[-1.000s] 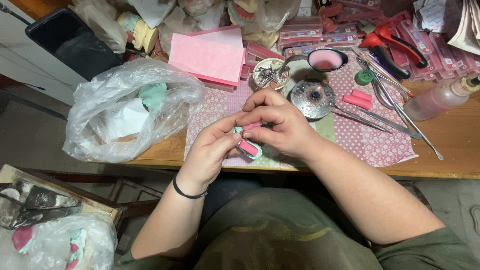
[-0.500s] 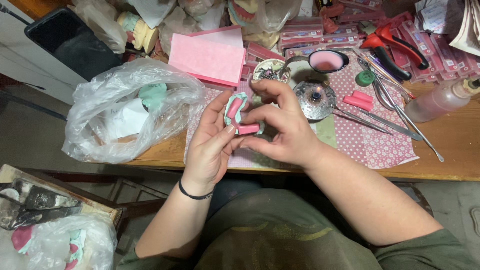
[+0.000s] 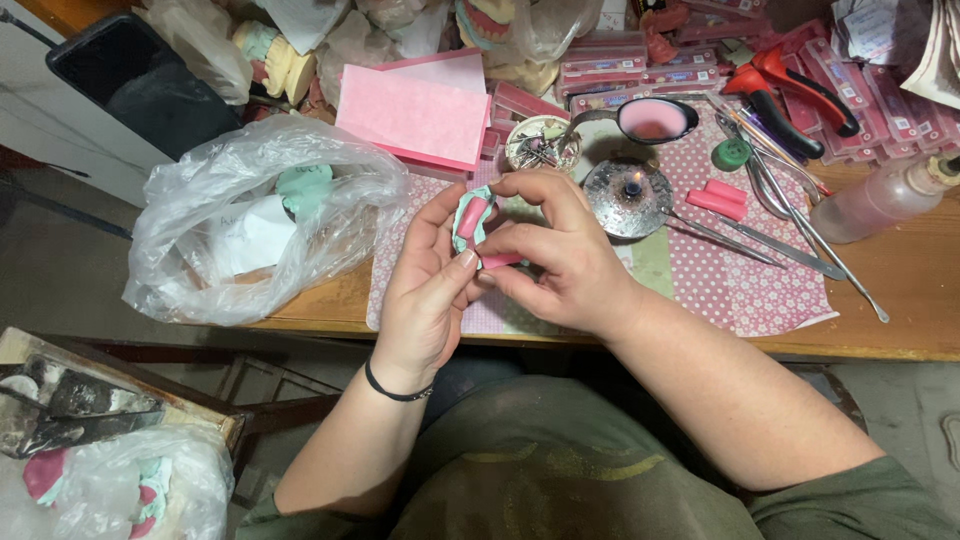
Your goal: The person assembles a dental prosthesis by attaching pink wax-like material to a green base. They use a spray bottle to apply liquid to the assembly and a metal tool to heat and shape a separate pink wax strip over a small flame.
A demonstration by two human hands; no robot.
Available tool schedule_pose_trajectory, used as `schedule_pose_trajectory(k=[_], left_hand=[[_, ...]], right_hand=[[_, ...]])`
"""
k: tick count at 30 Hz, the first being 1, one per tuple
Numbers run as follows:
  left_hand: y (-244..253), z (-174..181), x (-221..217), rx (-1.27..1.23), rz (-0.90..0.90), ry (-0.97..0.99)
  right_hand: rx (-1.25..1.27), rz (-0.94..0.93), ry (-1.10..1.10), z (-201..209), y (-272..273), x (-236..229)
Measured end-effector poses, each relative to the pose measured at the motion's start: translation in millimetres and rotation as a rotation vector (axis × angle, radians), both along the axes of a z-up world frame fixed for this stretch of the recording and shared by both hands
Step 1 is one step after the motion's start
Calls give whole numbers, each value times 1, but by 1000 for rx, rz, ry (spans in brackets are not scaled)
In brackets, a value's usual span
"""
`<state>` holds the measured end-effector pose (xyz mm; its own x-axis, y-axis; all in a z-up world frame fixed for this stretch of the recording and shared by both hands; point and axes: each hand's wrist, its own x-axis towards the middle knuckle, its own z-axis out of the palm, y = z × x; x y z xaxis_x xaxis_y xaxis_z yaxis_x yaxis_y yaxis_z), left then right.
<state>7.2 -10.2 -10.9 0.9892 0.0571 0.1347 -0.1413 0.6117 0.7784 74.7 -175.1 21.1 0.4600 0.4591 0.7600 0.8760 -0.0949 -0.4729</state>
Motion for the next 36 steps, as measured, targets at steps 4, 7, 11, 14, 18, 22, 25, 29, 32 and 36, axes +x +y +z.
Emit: schedule_pose_trajectory(k=[4, 7, 11, 14, 18, 22, 25, 29, 32, 36], left_hand=[[1, -2, 1, 3, 7, -4], [3, 7, -1, 11, 3, -16], [5, 12, -4, -11, 11, -18], [5, 10, -4, -20, 20, -16], [5, 12, -5, -24, 18, -21], [6, 11, -5, -35, 24, -19], [7, 11, -4, -30, 30, -31], [7, 19, -7, -52, 35, -33], [9, 16, -7, -65, 34, -29], [12, 9, -7, -76, 37, -21]], right_hand=[[-4, 2, 19, 0, -1, 0], [29, 26, 80, 0, -1, 3], [56, 86, 177, -3, -3, 7], [59, 93, 228, -5, -3, 5], [66, 102, 288, -10, -3, 6], [47, 97, 307, -14, -5, 9], [59, 147, 377, -16, -6, 11], [75, 203, 410, -10, -7, 13], [74, 218, 431, -10, -7, 12], [12, 189, 417, 1, -7, 10]])
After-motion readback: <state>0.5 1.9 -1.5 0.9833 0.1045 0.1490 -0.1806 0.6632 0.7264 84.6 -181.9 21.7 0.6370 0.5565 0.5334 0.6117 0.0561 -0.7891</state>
